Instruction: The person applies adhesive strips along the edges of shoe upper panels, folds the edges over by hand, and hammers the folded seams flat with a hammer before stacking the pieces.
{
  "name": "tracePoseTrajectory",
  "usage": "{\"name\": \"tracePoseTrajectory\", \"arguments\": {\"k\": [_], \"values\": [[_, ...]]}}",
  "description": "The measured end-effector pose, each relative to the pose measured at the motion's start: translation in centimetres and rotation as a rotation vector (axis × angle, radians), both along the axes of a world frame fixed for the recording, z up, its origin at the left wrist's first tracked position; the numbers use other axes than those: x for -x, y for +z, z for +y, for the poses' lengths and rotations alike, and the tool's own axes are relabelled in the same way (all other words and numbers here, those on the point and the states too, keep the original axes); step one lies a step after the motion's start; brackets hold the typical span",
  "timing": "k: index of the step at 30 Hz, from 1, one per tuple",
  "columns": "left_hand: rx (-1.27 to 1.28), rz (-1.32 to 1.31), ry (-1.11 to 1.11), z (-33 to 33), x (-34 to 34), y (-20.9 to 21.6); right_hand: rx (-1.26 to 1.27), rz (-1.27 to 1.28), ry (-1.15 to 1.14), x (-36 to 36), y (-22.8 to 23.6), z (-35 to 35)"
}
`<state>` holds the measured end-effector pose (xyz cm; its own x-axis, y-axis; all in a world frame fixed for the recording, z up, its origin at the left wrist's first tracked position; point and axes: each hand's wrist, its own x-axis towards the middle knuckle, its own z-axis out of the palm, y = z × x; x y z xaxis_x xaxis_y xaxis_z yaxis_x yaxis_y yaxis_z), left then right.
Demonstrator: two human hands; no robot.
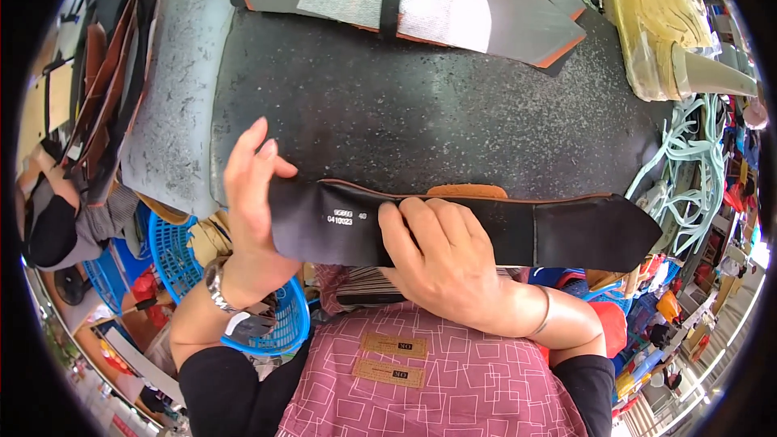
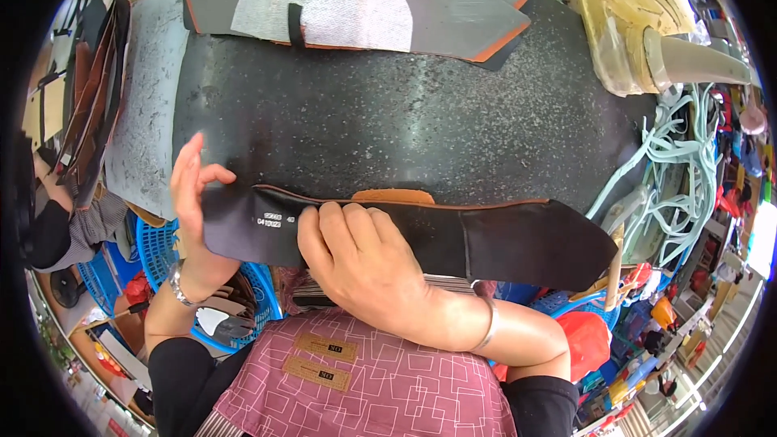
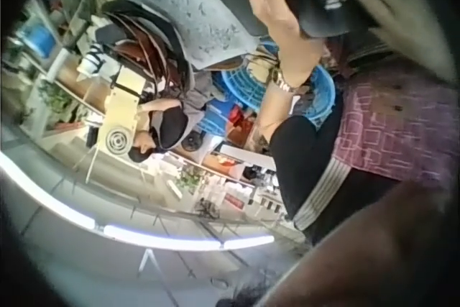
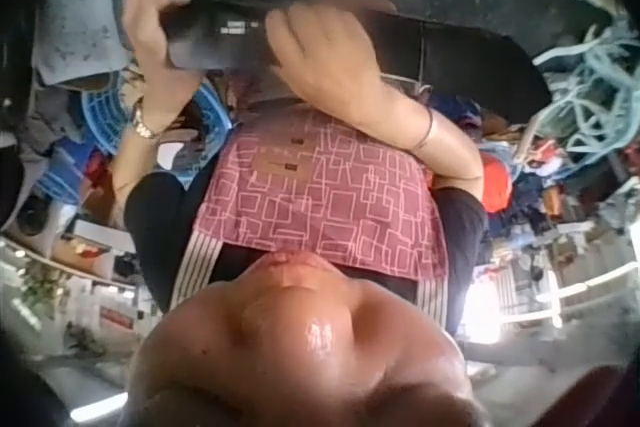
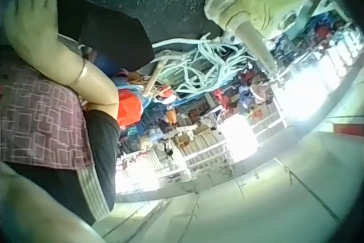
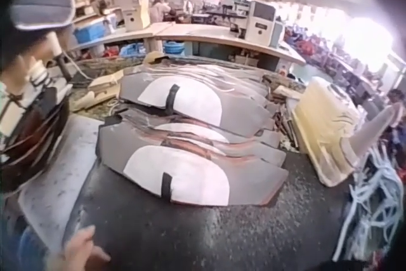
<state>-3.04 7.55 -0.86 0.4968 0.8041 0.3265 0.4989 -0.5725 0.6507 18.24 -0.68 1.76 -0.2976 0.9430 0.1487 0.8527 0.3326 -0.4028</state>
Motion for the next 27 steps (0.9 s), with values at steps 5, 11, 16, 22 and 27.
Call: {"name": "tracePoseTrajectory", "arguments": {"k": [5,11,16,22,27], "values": [[0.197,0.057,-0.109,1.5,-1.4,1.2,-0.137,0.153,0.068,0.2,-1.8,0.1],[-0.169,0.332,-0.176,1.6,-2.1,2.8,-0.246,0.029,0.104,0.6,-2.6,-0.2],[-0.432,0.42,-0.346,2.4,-1.6,2.1,-0.245,0.04,0.134,0.9,-3.1,0.2],[-0.704,0.499,-0.875,6.0,-0.9,3.6,-0.119,0.036,0.219,0.3,-2.0,0.9],[-0.762,0.591,-1.106,8.4,-0.8,4.0,-0.088,0.023,0.095,1.9,-2.2,1.0]]}}
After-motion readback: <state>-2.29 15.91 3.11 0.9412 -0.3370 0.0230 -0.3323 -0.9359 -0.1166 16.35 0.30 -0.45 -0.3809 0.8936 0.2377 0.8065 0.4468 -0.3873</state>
